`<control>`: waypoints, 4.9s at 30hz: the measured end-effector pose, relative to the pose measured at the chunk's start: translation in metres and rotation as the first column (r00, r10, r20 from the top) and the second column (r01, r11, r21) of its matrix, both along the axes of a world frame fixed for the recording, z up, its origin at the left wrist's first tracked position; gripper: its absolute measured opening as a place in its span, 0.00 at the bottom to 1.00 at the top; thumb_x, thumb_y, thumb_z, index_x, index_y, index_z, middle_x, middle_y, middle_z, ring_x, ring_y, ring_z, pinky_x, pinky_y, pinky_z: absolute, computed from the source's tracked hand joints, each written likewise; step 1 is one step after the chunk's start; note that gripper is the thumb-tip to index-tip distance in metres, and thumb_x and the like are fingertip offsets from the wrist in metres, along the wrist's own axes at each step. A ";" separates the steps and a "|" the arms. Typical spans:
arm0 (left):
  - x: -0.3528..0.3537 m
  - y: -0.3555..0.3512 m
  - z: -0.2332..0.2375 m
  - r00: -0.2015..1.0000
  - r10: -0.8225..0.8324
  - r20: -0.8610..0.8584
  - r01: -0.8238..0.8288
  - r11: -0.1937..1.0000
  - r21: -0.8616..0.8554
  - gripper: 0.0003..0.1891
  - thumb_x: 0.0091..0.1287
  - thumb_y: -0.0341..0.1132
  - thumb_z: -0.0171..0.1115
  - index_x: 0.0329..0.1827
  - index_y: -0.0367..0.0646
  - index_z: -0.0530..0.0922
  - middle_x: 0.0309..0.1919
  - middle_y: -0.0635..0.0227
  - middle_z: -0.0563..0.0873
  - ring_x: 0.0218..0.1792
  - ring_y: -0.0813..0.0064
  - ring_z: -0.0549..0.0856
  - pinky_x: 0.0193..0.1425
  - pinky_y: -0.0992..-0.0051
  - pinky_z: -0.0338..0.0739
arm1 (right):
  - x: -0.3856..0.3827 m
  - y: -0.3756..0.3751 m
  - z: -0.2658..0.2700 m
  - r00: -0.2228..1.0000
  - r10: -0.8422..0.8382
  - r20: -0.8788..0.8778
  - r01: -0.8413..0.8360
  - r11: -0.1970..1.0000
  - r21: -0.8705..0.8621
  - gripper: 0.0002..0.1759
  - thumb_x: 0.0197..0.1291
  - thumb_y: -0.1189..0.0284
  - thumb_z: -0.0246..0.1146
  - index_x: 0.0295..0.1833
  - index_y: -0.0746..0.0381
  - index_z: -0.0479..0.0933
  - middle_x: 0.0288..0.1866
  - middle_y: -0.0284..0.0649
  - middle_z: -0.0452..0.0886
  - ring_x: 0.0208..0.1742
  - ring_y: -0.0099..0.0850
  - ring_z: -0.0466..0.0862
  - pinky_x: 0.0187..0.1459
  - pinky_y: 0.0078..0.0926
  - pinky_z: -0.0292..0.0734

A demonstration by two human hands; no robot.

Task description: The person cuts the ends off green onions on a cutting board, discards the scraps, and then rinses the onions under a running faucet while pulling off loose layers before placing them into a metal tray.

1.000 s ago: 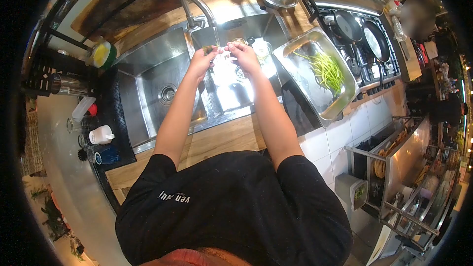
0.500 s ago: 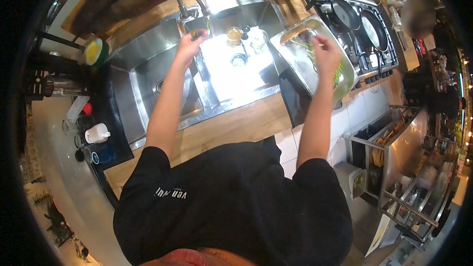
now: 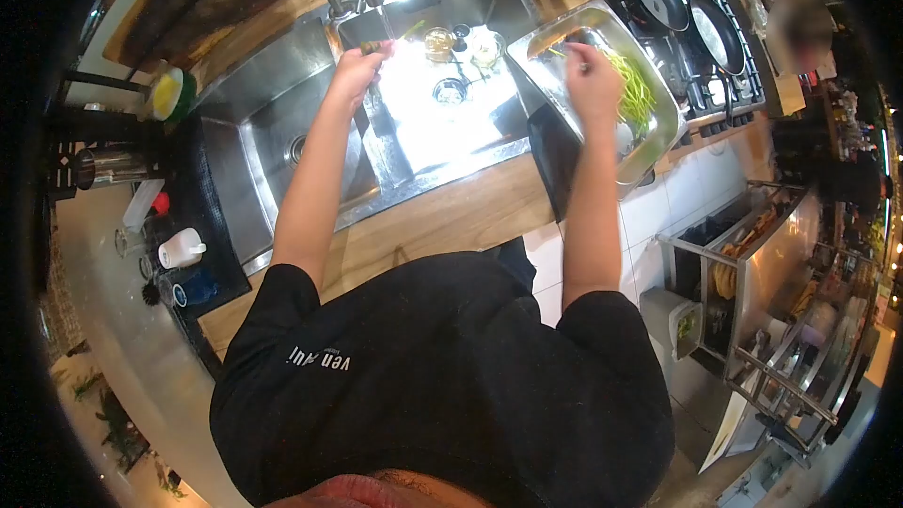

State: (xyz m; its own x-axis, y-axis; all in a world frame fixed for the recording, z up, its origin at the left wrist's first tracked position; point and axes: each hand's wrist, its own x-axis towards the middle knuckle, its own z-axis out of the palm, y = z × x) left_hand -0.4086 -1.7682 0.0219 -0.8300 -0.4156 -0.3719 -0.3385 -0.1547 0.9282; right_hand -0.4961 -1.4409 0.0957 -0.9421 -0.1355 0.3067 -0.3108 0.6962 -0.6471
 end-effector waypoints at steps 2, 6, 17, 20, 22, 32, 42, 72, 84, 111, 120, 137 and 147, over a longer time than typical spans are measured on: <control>-0.005 -0.005 -0.015 1.000 0.003 0.009 -0.004 0.999 0.045 0.12 0.56 0.39 0.69 0.40 0.45 0.83 0.28 0.77 0.82 0.22 0.88 0.69 0.25 0.84 0.63 | 0.029 -0.048 -0.011 0.973 0.227 0.035 -0.215 0.954 -0.209 0.09 0.56 0.72 0.62 0.42 0.61 0.82 0.33 0.40 0.84 0.30 0.25 0.81 0.35 0.23 0.76; 0.005 0.007 0.003 1.000 -0.002 -0.025 0.002 1.000 -0.002 0.11 0.58 0.37 0.67 0.40 0.42 0.82 0.30 0.75 0.83 0.24 0.87 0.72 0.27 0.84 0.66 | 0.042 -0.126 -0.055 0.812 0.485 0.326 -0.373 0.860 -0.349 0.18 0.62 0.64 0.60 0.54 0.61 0.76 0.40 0.34 0.82 0.36 0.22 0.79 0.37 0.22 0.75; 0.015 0.009 0.007 0.989 0.042 -0.141 -0.072 0.975 -0.210 0.10 0.65 0.35 0.59 0.43 0.40 0.82 0.36 0.70 0.85 0.37 0.82 0.80 0.40 0.79 0.74 | 0.018 -0.192 -0.051 0.654 0.630 0.419 -0.249 0.703 -0.667 0.14 0.59 0.66 0.62 0.46 0.62 0.78 0.38 0.33 0.81 0.36 0.19 0.79 0.35 0.18 0.76; 0.013 0.020 0.003 0.984 0.071 -0.164 -0.103 0.975 -0.198 0.10 0.61 0.36 0.63 0.37 0.37 0.83 0.30 0.67 0.86 0.32 0.81 0.82 0.38 0.79 0.74 | 0.008 -0.202 -0.069 0.753 0.580 0.310 -0.363 0.760 -0.539 0.12 0.58 0.68 0.62 0.41 0.66 0.79 0.32 0.34 0.83 0.33 0.19 0.79 0.34 0.19 0.75; 0.013 0.023 -0.001 0.984 0.049 -0.172 -0.082 0.978 -0.193 0.11 0.61 0.37 0.63 0.37 0.37 0.83 0.29 0.67 0.86 0.31 0.80 0.82 0.38 0.78 0.74 | 0.010 -0.204 -0.076 0.764 0.582 0.277 -0.386 0.757 -0.527 0.12 0.59 0.69 0.61 0.41 0.67 0.79 0.31 0.35 0.83 0.32 0.19 0.79 0.34 0.19 0.75; 0.012 0.026 -0.003 0.968 0.168 -0.189 -0.160 0.985 0.058 0.12 0.67 0.37 0.54 0.45 0.39 0.78 0.34 0.69 0.85 0.30 0.81 0.79 0.31 0.80 0.71 | 0.009 -0.179 -0.096 0.922 0.327 0.208 -0.192 0.853 -0.486 0.16 0.62 0.65 0.59 0.45 0.68 0.77 0.36 0.38 0.82 0.39 0.25 0.79 0.43 0.23 0.73; -0.027 0.014 -0.017 0.850 0.513 -0.116 -0.193 0.510 0.838 0.11 0.69 0.34 0.46 0.44 0.41 0.76 0.31 0.68 0.78 0.23 0.81 0.70 0.26 0.79 0.65 | 0.024 -0.194 -0.104 0.833 0.440 0.336 -0.223 0.822 -0.525 0.09 0.61 0.71 0.56 0.43 0.64 0.70 0.30 0.37 0.75 0.33 0.25 0.75 0.38 0.23 0.71; -0.008 0.002 0.002 0.927 0.262 -0.267 -0.139 0.904 0.405 0.15 0.59 0.38 0.68 0.43 0.37 0.80 0.34 0.69 0.84 0.33 0.82 0.81 0.36 0.81 0.74 | 0.020 -0.192 -0.035 0.476 0.557 0.681 -0.031 0.784 -0.620 0.10 0.59 0.65 0.64 0.43 0.57 0.78 0.27 0.22 0.74 0.22 0.11 0.66 0.19 0.10 0.56; -0.007 0.005 0.012 0.933 0.241 -0.266 -0.098 0.884 0.457 0.13 0.59 0.35 0.67 0.43 0.37 0.80 0.35 0.68 0.84 0.35 0.79 0.82 0.40 0.79 0.77 | 0.020 -0.180 -0.038 0.540 0.590 0.600 0.266 0.557 -0.787 0.12 0.60 0.66 0.60 0.45 0.61 0.74 0.30 0.27 0.75 0.20 0.14 0.63 0.17 0.10 0.54; 0.002 0.008 0.014 0.986 0.124 -0.113 -0.092 0.963 0.253 0.17 0.61 0.50 0.64 0.40 0.45 0.78 0.28 0.78 0.76 0.27 0.86 0.71 0.31 0.82 0.68 | 0.036 -0.170 -0.051 0.706 0.584 0.401 -0.240 0.730 -0.640 0.15 0.58 0.65 0.64 0.43 0.67 0.80 0.36 0.35 0.82 0.37 0.19 0.77 0.39 0.19 0.71; 0.005 0.008 0.009 0.981 0.005 -0.194 0.020 0.992 0.124 0.14 0.62 0.45 0.64 0.40 0.44 0.81 0.24 0.80 0.77 0.24 0.89 0.70 0.27 0.84 0.65 | 0.033 -0.170 -0.049 0.685 0.609 0.399 -0.196 0.682 -0.705 0.14 0.58 0.66 0.64 0.43 0.66 0.80 0.34 0.33 0.81 0.34 0.19 0.76 0.37 0.18 0.71; 0.001 0.005 0.015 0.978 -0.016 -0.209 -0.064 0.926 -0.372 0.13 0.61 0.41 0.64 0.41 0.40 0.83 0.33 0.64 0.86 0.32 0.75 0.82 0.39 0.75 0.74 | 0.019 -0.174 -0.022 0.612 0.578 0.539 -0.209 0.776 -0.595 0.13 0.56 0.64 0.65 0.36 0.63 0.81 0.25 0.28 0.77 0.25 0.14 0.70 0.26 0.13 0.63; 0.011 0.009 0.022 0.976 -0.034 -0.215 -0.080 0.863 -0.499 0.14 0.58 0.41 0.66 0.40 0.40 0.82 0.31 0.58 0.85 0.31 0.68 0.83 0.38 0.72 0.75 | 0.017 -0.178 -0.038 0.649 0.574 0.500 -0.143 0.737 -0.660 0.11 0.57 0.65 0.64 0.38 0.62 0.81 0.25 0.28 0.77 0.24 0.14 0.71 0.26 0.13 0.64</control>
State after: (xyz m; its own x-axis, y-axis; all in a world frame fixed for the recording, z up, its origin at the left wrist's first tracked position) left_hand -0.3975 -1.7593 0.0440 -0.8521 -0.5180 0.0741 -0.1297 0.3462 0.9292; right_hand -0.4789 -1.6189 0.0579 -0.8213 -0.5307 -0.2093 0.1821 0.1039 -0.9778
